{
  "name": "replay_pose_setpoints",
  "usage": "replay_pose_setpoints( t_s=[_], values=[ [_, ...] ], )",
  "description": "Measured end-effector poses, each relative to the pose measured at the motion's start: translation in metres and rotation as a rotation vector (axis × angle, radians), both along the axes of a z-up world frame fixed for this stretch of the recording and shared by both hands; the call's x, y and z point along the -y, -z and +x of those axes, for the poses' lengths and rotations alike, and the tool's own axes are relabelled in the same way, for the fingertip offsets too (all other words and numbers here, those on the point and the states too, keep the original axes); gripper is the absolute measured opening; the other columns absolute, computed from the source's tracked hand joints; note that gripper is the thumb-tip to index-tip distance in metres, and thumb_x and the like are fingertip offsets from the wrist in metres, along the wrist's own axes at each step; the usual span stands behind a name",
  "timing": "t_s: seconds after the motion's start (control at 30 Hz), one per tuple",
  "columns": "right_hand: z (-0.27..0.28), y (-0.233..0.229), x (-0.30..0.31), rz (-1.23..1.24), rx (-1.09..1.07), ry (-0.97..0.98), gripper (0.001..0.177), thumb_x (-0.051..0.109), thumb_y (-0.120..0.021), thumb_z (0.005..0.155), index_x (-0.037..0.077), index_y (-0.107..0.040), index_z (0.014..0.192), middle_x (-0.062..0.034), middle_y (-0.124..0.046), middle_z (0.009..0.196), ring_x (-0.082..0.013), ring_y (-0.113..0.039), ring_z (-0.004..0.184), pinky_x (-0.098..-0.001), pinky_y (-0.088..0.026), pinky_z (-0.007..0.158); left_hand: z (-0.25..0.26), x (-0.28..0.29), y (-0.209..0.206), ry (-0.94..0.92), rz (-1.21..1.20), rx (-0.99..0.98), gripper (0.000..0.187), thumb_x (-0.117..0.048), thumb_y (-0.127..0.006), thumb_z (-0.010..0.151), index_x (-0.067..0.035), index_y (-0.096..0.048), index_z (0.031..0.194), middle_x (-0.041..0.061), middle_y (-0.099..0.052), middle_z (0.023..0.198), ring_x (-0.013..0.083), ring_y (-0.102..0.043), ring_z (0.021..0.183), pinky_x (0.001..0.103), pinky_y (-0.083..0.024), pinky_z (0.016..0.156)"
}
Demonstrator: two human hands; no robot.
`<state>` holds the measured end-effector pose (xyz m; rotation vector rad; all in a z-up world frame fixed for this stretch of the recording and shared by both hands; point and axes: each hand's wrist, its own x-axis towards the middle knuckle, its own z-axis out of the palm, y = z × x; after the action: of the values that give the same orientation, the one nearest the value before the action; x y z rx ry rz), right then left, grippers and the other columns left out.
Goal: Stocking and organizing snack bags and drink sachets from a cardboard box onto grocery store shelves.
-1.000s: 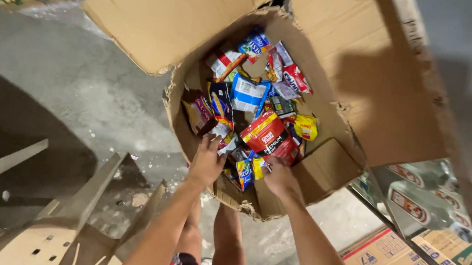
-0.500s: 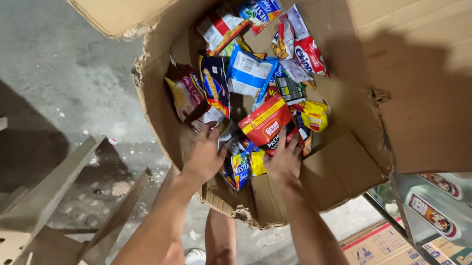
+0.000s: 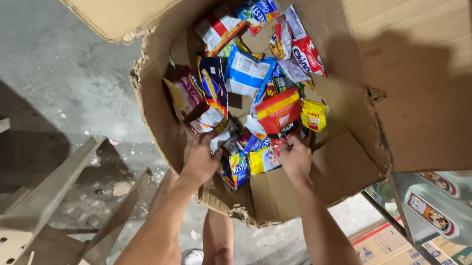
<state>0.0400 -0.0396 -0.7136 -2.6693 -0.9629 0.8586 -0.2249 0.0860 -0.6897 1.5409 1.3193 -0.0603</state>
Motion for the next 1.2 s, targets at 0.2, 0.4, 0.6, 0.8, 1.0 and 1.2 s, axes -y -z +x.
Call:
replay_pose_setpoints(
  t_s=[0.2, 0.4, 0.6, 0.8, 1.0, 1.2],
  values=[
    [-0.038, -0.016, -0.011, 0.306, -0.469, 0.171, 0.005, 0.007, -0.064, 0.097, 0.004, -0.067, 0.100, -0.0082, -0.072, 0.088, -0.0179, -0.068, 0.078, -0.0363, -0.055, 0.068, 0.011, -0.010, 0.016, -0.075, -0.012, 0.075, 0.057, -0.036, -0.073, 0.094, 0.001, -0.058, 0.135, 0.029, -0.060, 0.130, 0.0452, -0.058, 0.122, 0.047, -0.046, 0.104],
    [-0.051, -0.041, -0.050, 0.545, -1.354, 0.574, 0.006, 0.004, -0.064, 0.098, 0.007, -0.065, 0.103, -0.0031, -0.071, 0.101, -0.0135, -0.069, 0.091, -0.0333, -0.059, 0.079, 0.028, -0.050, -0.011, -0.588, -0.714, 0.597, 0.058, -0.044, -0.071, 0.091, -0.004, -0.065, 0.133, 0.010, -0.072, 0.119, 0.0184, -0.068, 0.105, 0.032, -0.054, 0.092],
    [-0.043, -0.022, -0.047, 0.105, -0.922, 0.079, 0.024, 0.023, -0.067, 0.100, 0.009, -0.070, 0.119, -0.0082, -0.076, 0.112, -0.0211, -0.073, 0.102, -0.0391, -0.059, 0.091, 0.030, -0.085, -0.019, -0.482, -0.194, 0.370, 0.047, -0.028, -0.084, 0.088, -0.001, -0.067, 0.123, 0.009, -0.078, 0.102, 0.0182, -0.070, 0.088, 0.031, -0.057, 0.077],
    [-0.053, -0.037, -0.003, -0.115, -0.372, -0.472, 0.054, 0.025, -0.074, 0.089, 0.015, -0.052, 0.137, -0.0111, -0.046, 0.150, -0.0365, -0.055, 0.126, -0.0468, -0.050, 0.099, 0.030, -0.107, -0.051, -0.481, 0.163, 0.302, 0.043, -0.018, -0.081, 0.090, -0.004, -0.061, 0.125, 0.016, -0.078, 0.107, 0.0287, -0.075, 0.095, 0.038, -0.059, 0.087],
    [-0.067, -0.038, 0.007, -0.453, -0.283, -0.544, 0.067, 0.021, -0.070, 0.090, 0.020, -0.041, 0.151, -0.0078, -0.042, 0.154, -0.0357, -0.053, 0.130, -0.0515, -0.045, 0.105, 0.023, -0.117, -0.052, -0.233, 0.397, 0.109, 0.039, -0.005, -0.071, 0.096, -0.003, -0.060, 0.133, 0.023, -0.072, 0.115, 0.0401, -0.070, 0.104, 0.045, -0.055, 0.090],
    [-0.101, -0.049, -0.034, -0.320, -0.153, -0.813, 0.083, -0.001, -0.065, 0.078, 0.026, -0.042, 0.152, -0.0121, -0.036, 0.158, -0.0387, -0.047, 0.134, -0.0601, -0.031, 0.110, 0.018, -0.100, -0.041, -0.201, 0.520, 0.022, 0.067, 0.012, -0.060, 0.082, 0.000, -0.047, 0.147, 0.028, -0.046, 0.151, 0.0476, -0.045, 0.134, 0.050, -0.038, 0.112]
  ],
)
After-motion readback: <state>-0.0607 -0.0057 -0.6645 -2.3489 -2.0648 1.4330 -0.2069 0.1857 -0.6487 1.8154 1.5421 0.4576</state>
